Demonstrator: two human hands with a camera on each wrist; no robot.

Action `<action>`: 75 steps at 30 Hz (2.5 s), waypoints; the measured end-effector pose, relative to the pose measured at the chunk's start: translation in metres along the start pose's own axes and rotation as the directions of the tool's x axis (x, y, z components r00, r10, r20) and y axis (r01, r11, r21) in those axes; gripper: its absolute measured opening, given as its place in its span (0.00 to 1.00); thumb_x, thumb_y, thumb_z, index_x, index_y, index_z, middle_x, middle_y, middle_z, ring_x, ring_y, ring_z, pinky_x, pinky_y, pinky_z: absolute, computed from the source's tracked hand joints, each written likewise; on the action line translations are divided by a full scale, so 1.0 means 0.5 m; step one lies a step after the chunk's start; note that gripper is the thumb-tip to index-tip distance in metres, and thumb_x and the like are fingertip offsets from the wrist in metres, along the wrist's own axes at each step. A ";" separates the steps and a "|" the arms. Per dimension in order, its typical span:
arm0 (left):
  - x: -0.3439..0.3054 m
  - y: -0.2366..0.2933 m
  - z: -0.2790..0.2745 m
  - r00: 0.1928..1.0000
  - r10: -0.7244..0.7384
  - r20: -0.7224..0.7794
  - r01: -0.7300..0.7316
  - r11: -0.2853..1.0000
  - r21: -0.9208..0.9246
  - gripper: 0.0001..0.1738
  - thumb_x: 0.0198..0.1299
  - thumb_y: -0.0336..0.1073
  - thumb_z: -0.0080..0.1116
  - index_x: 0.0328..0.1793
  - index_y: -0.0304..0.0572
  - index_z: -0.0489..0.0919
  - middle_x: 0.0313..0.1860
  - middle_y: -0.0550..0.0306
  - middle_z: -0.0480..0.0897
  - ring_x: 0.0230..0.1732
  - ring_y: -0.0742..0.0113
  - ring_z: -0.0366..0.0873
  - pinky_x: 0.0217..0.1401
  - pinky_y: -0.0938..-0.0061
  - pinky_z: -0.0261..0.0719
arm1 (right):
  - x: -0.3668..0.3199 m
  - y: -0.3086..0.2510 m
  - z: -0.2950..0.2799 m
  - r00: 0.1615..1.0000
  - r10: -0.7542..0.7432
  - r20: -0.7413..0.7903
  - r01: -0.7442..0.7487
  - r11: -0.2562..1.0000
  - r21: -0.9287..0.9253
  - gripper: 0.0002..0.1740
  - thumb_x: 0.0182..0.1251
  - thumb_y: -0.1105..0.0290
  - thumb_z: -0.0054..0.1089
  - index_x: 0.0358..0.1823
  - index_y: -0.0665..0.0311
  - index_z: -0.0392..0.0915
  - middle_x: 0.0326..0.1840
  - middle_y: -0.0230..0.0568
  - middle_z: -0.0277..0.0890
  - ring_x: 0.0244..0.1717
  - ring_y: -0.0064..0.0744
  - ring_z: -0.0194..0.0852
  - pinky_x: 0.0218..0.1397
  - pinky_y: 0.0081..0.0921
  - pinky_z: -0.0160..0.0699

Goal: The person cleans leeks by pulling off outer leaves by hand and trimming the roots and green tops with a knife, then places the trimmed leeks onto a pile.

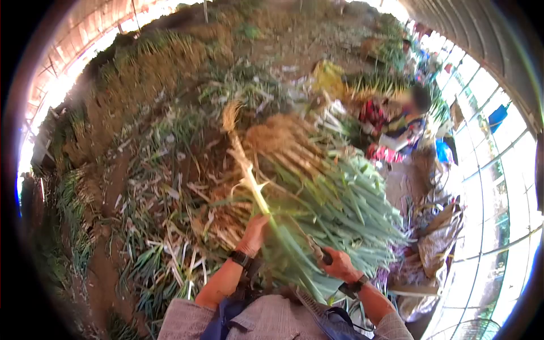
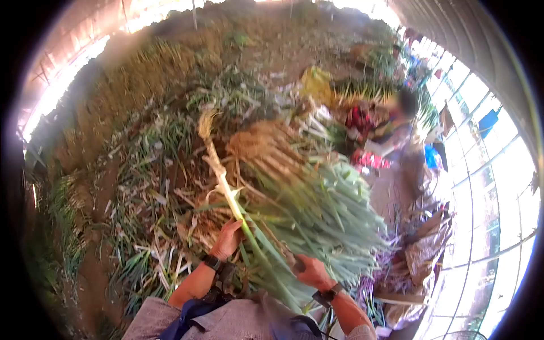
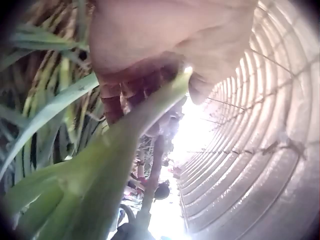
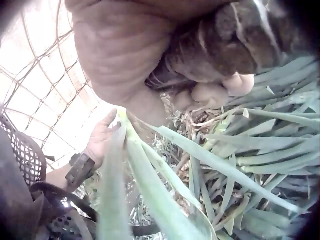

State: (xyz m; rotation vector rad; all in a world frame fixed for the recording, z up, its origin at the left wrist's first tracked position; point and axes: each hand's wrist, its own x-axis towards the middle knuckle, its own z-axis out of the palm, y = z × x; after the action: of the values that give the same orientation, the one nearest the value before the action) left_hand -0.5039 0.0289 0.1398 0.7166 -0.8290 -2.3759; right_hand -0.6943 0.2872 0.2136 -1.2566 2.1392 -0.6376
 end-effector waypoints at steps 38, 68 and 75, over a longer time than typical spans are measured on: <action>-0.053 0.104 0.221 0.802 0.564 -0.195 -0.428 0.772 0.469 0.09 0.66 0.41 0.61 0.46 0.47 0.79 0.38 0.65 0.80 0.37 0.72 0.81 0.33 0.74 0.84 | 0.163 -0.105 -0.115 0.740 -0.623 -0.252 0.635 0.771 -0.041 0.19 0.56 0.63 0.66 0.49 0.58 0.78 0.36 0.48 0.82 0.37 0.53 0.81 0.39 0.43 0.80; -0.147 0.106 0.204 0.846 0.390 -0.363 -0.433 0.901 -0.042 0.28 0.75 0.61 0.33 0.28 0.50 0.67 0.19 0.65 0.63 0.23 0.67 0.62 0.29 0.69 0.66 | 0.227 -0.272 -0.127 0.737 -0.676 -0.007 0.671 0.732 -0.123 0.16 0.59 0.65 0.62 0.49 0.58 0.79 0.38 0.47 0.82 0.39 0.51 0.81 0.41 0.43 0.78; -0.166 0.109 0.141 0.933 0.283 -0.222 -0.333 0.913 -0.234 0.29 0.73 0.60 0.35 0.22 0.52 0.63 0.13 0.68 0.57 0.16 0.70 0.54 0.20 0.72 0.56 | 0.236 -0.291 -0.089 0.720 -0.694 -0.024 0.691 0.720 -0.064 0.16 0.59 0.64 0.62 0.48 0.57 0.79 0.38 0.47 0.82 0.40 0.51 0.81 0.42 0.42 0.78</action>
State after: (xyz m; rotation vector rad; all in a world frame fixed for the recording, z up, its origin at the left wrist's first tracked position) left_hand -0.4717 0.0712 0.2492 0.6283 -0.4870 -2.0470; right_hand -0.6815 0.1227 0.3128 -2.1208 1.6668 -0.9173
